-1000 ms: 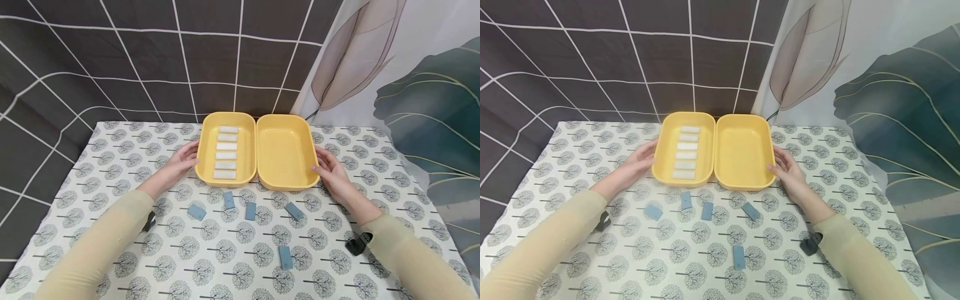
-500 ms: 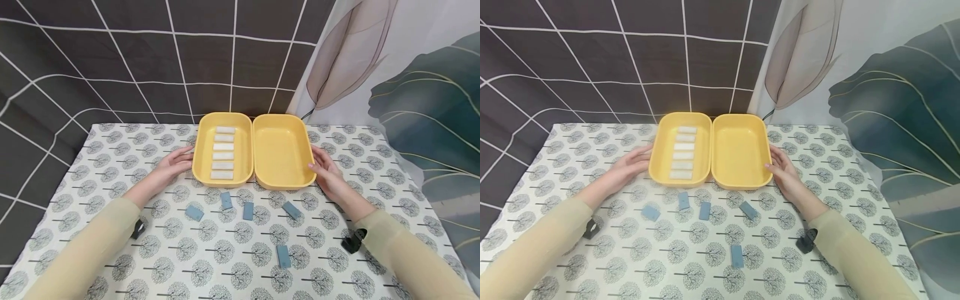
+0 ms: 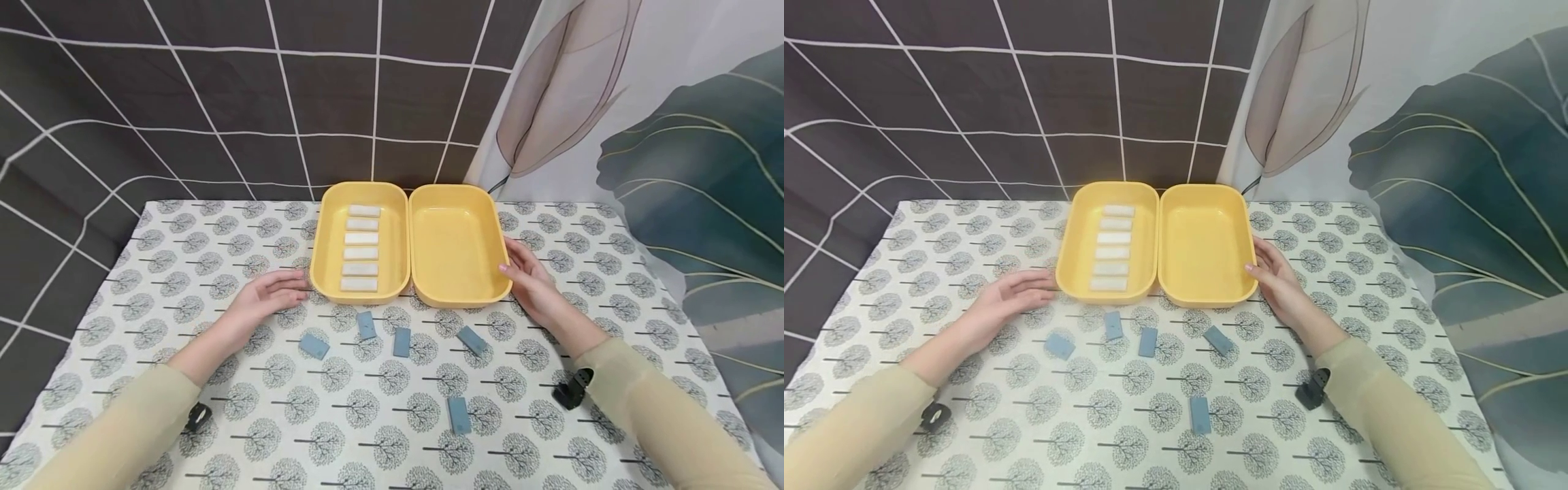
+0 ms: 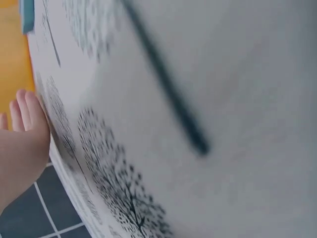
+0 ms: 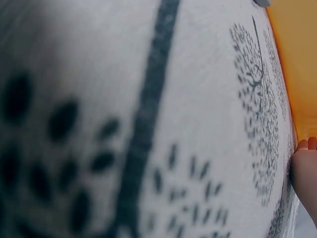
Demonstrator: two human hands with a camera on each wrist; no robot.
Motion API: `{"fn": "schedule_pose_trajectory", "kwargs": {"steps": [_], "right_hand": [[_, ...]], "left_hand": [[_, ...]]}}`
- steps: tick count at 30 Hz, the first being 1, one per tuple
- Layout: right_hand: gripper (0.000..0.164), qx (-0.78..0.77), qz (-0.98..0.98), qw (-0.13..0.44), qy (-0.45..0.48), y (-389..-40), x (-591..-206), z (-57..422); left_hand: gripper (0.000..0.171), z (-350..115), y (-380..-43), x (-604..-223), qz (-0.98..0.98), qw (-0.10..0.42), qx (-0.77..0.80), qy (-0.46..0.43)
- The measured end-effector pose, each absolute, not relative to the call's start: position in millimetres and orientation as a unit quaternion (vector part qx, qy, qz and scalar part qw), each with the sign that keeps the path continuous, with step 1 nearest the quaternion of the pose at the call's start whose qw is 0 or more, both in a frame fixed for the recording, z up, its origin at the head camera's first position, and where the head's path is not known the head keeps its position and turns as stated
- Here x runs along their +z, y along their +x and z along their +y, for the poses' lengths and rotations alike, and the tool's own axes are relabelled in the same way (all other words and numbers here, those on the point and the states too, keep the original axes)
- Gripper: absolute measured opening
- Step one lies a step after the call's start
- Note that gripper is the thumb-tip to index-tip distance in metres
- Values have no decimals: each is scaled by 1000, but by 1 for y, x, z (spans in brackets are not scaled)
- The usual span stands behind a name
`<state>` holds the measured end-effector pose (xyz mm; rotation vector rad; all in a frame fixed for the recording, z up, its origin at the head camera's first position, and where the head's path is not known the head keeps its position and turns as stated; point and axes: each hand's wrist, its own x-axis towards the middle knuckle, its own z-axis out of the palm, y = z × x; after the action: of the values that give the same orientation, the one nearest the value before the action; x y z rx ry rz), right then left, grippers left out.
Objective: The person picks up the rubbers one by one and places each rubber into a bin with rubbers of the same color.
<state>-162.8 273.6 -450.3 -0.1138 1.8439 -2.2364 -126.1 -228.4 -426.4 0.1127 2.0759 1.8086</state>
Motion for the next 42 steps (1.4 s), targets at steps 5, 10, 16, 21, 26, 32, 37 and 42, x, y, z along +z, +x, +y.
{"fn": "schedule_pose_trajectory", "kwargs": {"steps": [5, 10, 16, 21, 26, 32, 37, 42], "right_hand": [[66, -762, 635, 121, -39, -164, -450, 273], [65, -760, 637, 121, -39, -164, -450, 274], [60, -767, 629, 118, -39, -163, -451, 275], [59, -770, 626, 117, -43, -164, -452, 274], [60, -770, 625, 117, -45, -164, -452, 273], [64, -766, 630, 119, -49, -165, -452, 273], [65, -763, 633, 122, -47, -165, -452, 274], [67, -758, 639, 122, -48, -165, -452, 274]], "left_hand": [[53, -225, -111, -424, 774, 180, 605, 46], [47, -222, -99, -426, 798, 162, 575, 84], [44, -217, -93, -430, 833, 138, 520, 127], [40, -213, -93, -432, 870, 100, 447, 185], [38, -213, -92, -433, 889, 89, 397, 211], [35, -211, -89, -432, 895, 93, 373, 229], [33, -207, -87, -433, 901, 89, 339, 256], [29, -204, -84, -432, 911, 66, 287, 290]]}}
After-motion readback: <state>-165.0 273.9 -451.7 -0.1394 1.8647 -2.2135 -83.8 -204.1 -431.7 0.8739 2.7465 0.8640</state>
